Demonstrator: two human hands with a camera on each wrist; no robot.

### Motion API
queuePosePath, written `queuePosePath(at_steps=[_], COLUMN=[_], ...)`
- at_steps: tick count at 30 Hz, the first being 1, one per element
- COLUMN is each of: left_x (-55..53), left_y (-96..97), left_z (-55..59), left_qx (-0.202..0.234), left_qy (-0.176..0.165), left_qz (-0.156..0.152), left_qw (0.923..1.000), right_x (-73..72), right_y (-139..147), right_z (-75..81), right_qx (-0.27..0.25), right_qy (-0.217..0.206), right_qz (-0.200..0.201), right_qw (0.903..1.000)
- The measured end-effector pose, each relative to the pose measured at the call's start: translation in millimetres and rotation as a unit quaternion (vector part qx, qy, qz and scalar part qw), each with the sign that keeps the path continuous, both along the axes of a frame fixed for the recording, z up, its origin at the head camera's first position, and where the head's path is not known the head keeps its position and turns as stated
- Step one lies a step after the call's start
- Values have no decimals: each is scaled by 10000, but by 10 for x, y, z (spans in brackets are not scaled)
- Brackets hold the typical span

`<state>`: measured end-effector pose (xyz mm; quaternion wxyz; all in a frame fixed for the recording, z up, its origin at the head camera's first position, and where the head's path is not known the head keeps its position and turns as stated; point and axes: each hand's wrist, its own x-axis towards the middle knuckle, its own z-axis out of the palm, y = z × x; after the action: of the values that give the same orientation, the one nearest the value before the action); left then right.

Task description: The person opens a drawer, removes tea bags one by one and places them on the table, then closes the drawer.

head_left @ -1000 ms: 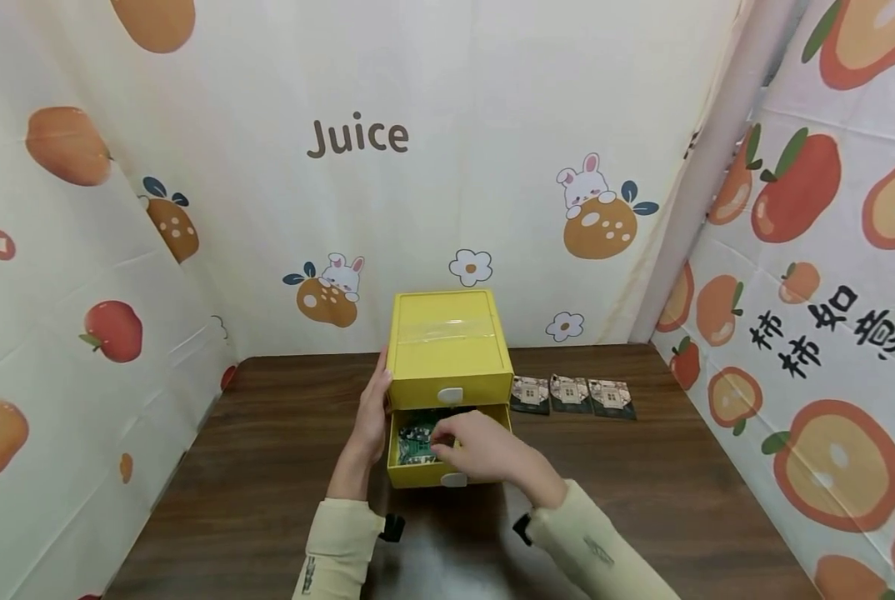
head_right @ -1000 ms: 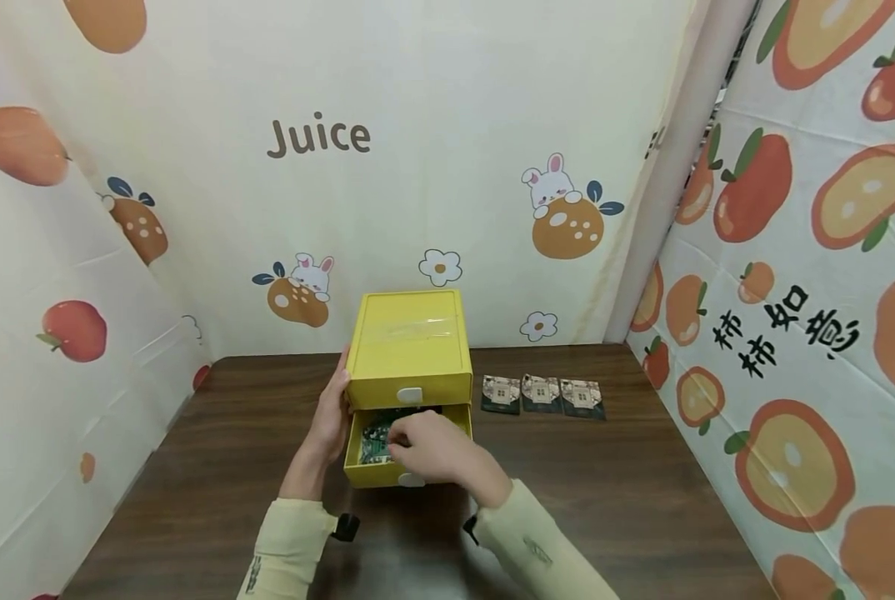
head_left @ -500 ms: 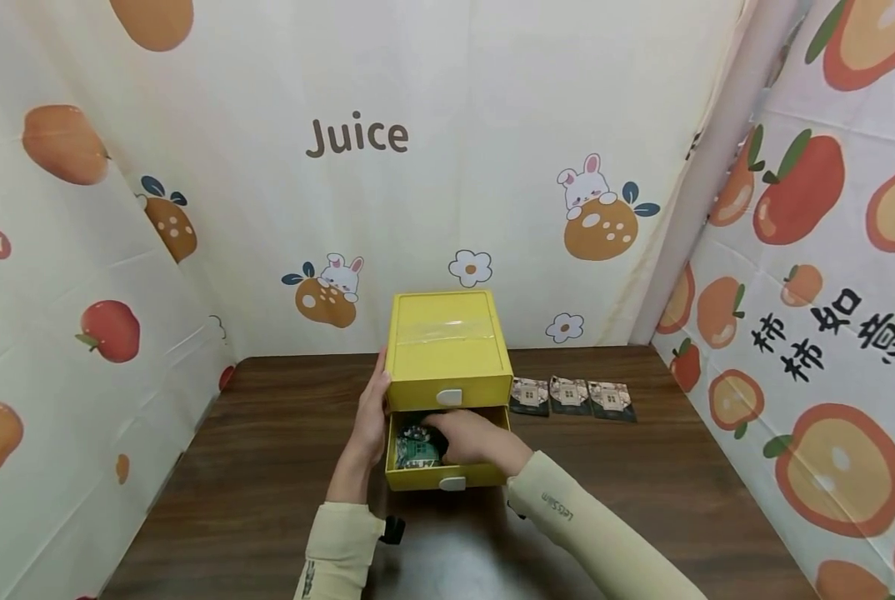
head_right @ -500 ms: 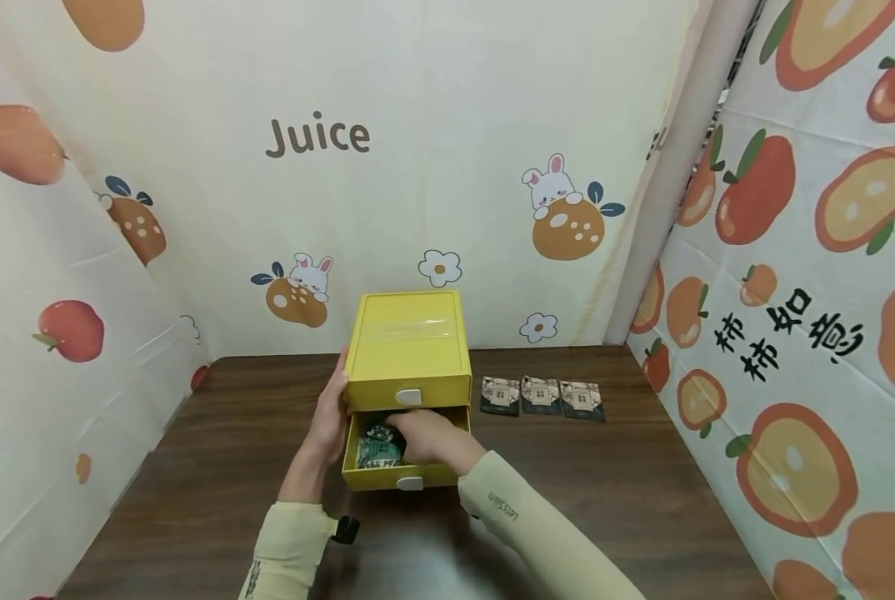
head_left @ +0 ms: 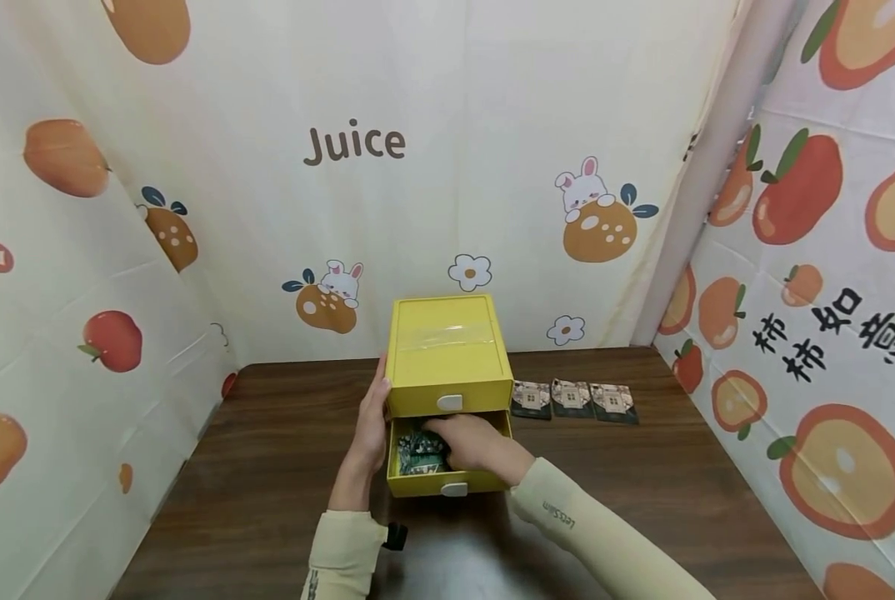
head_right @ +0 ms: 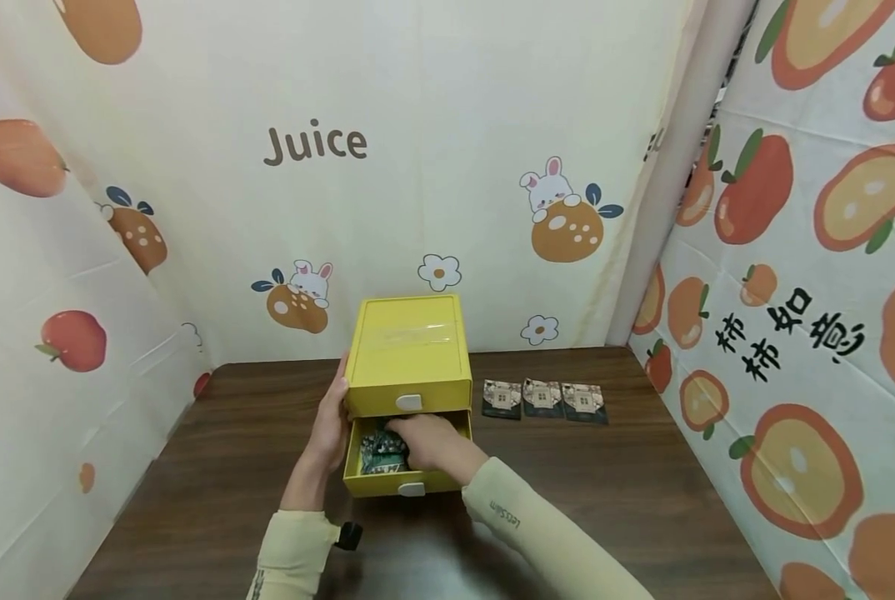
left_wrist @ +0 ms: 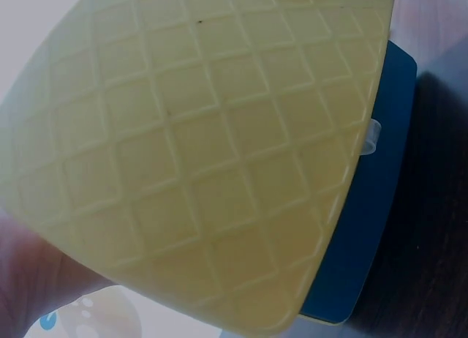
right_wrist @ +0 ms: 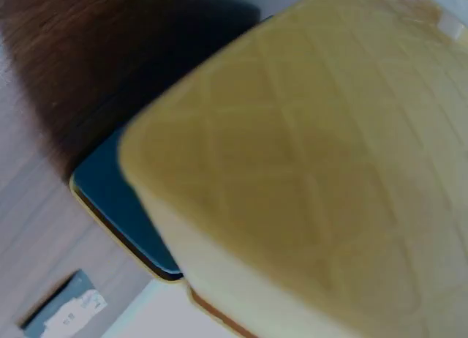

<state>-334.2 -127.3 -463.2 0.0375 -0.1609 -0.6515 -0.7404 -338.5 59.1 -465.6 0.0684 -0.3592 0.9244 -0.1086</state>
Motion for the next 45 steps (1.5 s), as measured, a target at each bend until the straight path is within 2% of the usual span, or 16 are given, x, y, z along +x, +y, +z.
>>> queuePosePath(at_steps=[4,8,13,20,23,27,31,36,38,41,45], left_x=[-13,-12,-18,-45,-49,-38,-28,-18,-22,-25,-18], left_y=[17,28,32,35,30,34,46,62,65,67,69], left_z=[-34,-79,-60,-24,-31,-53,-86,-103,-89,-67,-46], left_qx=[53,-26,58,78,95,84,112,82,85,100,60], left_qy=[149,114,167,204,220,187,145,88,101,143,178], left_qz=[-3,-52,-40,-14,-19,-2,56,66,64,117,118], left_qw=[9999,9999,9998,9998,9997,9998,9998,9999,9999,9998,9998], right_x=[-6,20,52,141,188,210,184,149,133,112,150], right_y=[58,138,223,327,352,355,309,257,243,226,258], right_z=[-19,-26,49,160,170,134,105,81,74,80,125], right_qx=[-273,-522,-1013,-1830,-2043,-1989,-1770,-1867,-1982,-2096,-2280], right_qy=[-18,-39,391,693,865,702,62,-673,-670,-448,-225], right_qz=[164,294,465,192,192,295,420,626,699,721,577], right_qw=[9995,9982,9930,9805,9749,9770,9833,9781,9754,9741,9717])
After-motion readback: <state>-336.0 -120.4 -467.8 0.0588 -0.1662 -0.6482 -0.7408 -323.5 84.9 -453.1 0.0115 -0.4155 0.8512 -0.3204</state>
